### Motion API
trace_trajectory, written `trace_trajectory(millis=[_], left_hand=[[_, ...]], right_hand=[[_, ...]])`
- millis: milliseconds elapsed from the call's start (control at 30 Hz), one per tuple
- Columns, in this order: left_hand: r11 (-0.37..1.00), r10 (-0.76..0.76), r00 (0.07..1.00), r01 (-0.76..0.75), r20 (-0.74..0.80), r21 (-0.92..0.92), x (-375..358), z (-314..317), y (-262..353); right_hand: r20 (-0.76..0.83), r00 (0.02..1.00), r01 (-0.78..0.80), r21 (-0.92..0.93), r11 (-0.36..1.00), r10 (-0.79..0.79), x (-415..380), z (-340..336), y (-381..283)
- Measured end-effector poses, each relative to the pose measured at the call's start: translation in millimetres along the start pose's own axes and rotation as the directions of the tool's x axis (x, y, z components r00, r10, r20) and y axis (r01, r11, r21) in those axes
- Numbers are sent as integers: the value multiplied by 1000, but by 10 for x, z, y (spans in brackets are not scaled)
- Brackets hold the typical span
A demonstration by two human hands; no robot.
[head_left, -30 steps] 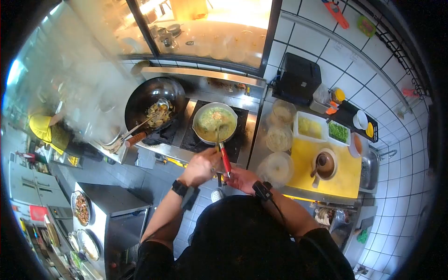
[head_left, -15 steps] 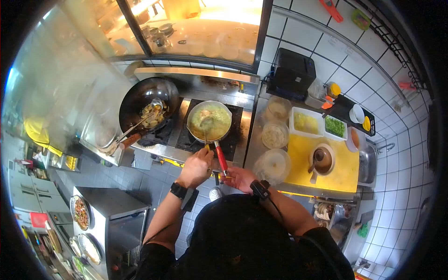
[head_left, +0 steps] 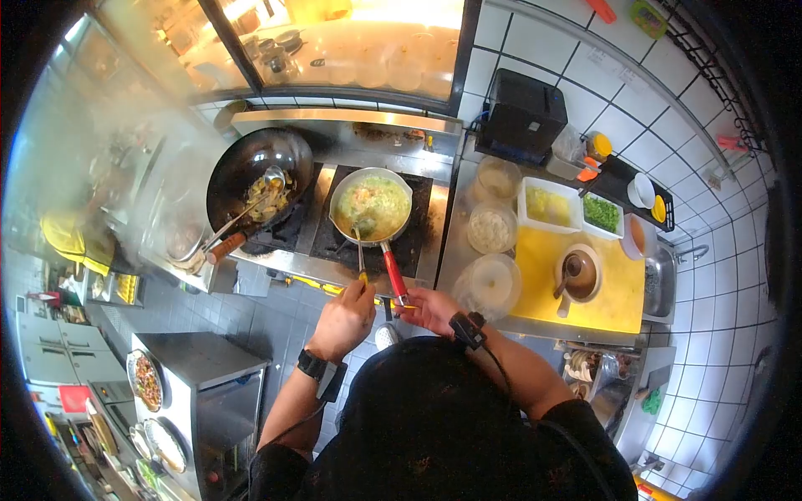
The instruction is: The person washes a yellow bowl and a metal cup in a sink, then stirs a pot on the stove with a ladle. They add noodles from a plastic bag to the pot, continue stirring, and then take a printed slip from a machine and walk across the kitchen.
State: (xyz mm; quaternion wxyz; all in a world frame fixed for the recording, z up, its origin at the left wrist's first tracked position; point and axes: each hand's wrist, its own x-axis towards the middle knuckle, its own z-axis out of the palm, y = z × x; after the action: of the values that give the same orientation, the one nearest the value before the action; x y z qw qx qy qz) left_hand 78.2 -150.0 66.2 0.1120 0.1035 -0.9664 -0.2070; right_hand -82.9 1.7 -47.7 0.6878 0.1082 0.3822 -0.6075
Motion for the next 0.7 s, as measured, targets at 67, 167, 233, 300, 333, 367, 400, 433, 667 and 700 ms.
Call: trace_trajectory(millis=[67,167,233,300,333,367,400,433,667,700], left_hand=[[1000,-11,1000,11,3,-6,-44,37,-31],[1000,6,999,-5,-48,4,-85,69,-57],[999,-13,997,15,-82,32,-101,59,-51],[998,-48,995,51,-83,32,-91,100,-106],[996,-83,993,86,-86,35,-76,124,-148],[997,-49,992,55,-117,49,-54,136,-197],[997,-50,992,56,-116,47,-24,154,-230],[997,-42,989,50,-144,53,13,169,-261],[996,-34,986,47,-165,76,83,206,-365],[996,-31,983,46,-181,81,49,211,-361]], right_hand=[[-2,1000,0,7,1000,0,19,-20,15],[-11,1000,-4,25,1000,4,18,-31,17],[-17,1000,-12,38,999,13,-5,-6,4],[-5,1000,2,34,999,-2,-21,6,6],[-8,1000,0,36,999,0,1,-17,14],[13,1000,-10,66,998,9,26,-33,16],[35,999,-20,96,995,17,42,-51,20],[33,999,-21,96,995,18,48,-74,25],[-10,999,-44,97,994,45,-31,-27,-41],[-17,999,-49,99,994,51,-35,-35,-45]])
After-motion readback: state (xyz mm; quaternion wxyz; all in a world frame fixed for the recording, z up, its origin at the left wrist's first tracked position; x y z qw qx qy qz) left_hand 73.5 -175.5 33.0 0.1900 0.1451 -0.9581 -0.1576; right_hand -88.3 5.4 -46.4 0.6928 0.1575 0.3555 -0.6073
